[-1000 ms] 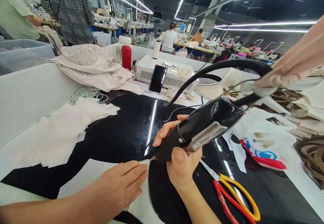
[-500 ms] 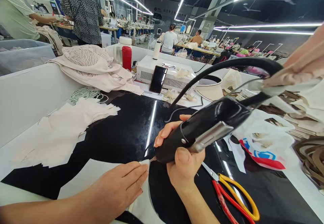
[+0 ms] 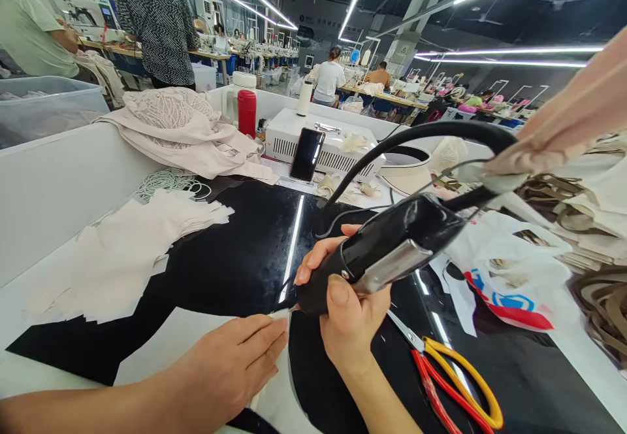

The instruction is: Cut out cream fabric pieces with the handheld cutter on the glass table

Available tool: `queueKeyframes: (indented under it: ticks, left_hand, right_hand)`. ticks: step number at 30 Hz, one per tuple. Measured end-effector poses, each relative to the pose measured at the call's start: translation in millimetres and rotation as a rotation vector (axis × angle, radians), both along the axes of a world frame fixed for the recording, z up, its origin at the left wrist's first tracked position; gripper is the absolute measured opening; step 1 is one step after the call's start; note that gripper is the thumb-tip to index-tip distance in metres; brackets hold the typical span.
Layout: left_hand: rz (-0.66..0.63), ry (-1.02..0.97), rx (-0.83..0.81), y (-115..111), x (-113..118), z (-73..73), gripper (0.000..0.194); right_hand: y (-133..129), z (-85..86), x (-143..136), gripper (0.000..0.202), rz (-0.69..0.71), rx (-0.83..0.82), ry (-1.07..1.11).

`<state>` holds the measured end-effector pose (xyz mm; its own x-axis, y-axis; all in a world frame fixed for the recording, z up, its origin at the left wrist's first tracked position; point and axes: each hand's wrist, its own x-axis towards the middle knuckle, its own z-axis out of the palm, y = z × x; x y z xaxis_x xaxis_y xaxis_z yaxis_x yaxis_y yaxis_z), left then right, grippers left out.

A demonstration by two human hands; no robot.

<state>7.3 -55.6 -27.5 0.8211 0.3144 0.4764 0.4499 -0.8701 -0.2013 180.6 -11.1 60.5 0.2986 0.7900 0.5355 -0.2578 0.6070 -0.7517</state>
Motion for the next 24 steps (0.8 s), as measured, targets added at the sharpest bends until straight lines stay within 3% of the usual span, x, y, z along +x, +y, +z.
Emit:
queueKeyframes:
  ticks: [24]
  left_hand:
    - [0.015,-0.026,0.002,0.0,1.8,-3.8,0.023]
  right_hand:
    - [-0.4,-0.7,-2.1,0.047,0.016,0.021,0.039]
